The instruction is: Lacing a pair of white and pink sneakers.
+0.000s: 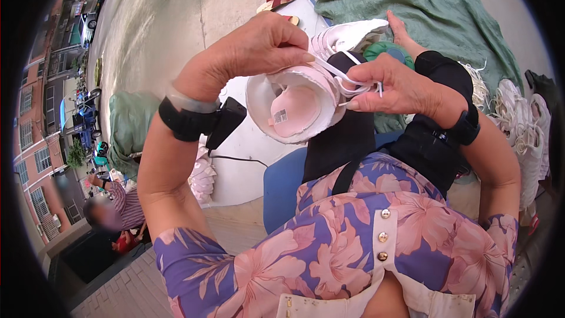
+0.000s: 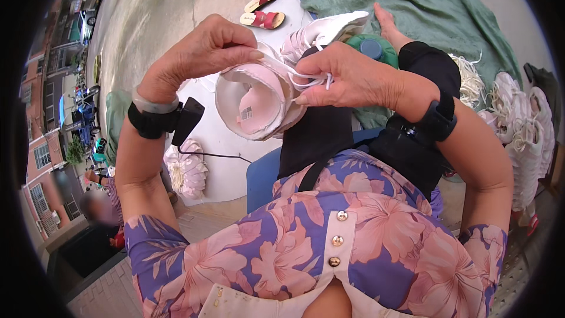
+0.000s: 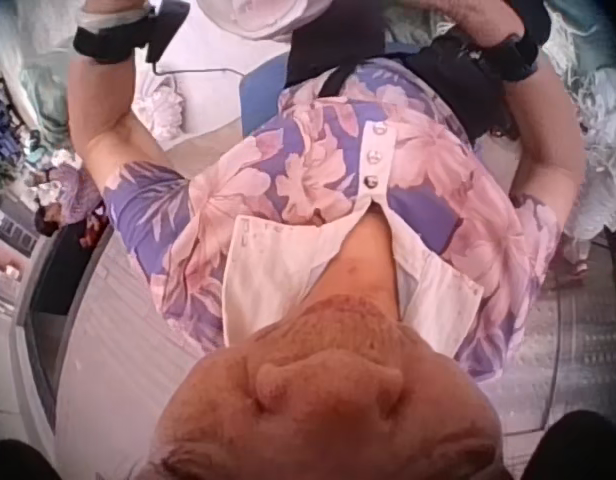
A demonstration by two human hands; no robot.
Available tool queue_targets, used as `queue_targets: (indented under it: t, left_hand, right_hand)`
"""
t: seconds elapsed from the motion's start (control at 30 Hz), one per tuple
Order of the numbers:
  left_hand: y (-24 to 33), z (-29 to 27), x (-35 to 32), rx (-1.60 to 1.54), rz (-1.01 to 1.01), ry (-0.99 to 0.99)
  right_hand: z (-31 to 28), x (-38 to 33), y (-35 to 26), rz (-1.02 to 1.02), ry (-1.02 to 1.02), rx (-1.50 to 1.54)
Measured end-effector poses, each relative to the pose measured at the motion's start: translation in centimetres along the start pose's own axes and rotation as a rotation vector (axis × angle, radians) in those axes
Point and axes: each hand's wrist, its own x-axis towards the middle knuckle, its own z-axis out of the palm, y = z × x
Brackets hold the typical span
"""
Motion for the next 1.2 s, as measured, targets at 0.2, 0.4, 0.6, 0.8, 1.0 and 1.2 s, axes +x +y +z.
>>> queue_targets:
  t: [0.2, 0.4, 0.6, 0.8, 1.0, 1.2]
  left_hand:
    - [-5.7, 5.4, 1.1, -0.373, 0.266, 0.294]
    - [-16.4, 7.0, -0.8, -0.878, 0.084, 0.813]
    - [-22.0, 9.9, 3.3, -0.932, -0.245, 0.553]
    - [-21.9, 11.0, 3.6, -0.786, -0.311, 0.223]
    - [-23.5, 11.3, 2.8, -0.535, -0.491, 0.299]
    - [-25.1, 12.2, 1.9, -0.896, -0.716, 0.437]
  right_hand:
    - [-1.8, -2.6, 0.3, 0.147, 0.111, -0.141]
    - [-3.0, -3.7, -0.2, 0.175, 0.072, -0.185]
    - [-2.9, -2.8, 1.2, 0.179, 0.027, -0.153]
    - [-4.3, -2.9, 2.1, 0.3, 0.252, -0.117]
    - [-4.6, -2.4, 3.6, 0.252, 0.181, -0.452]
    - [-2.6, -0.2, 4.1, 0.329, 0.134, -0.486]
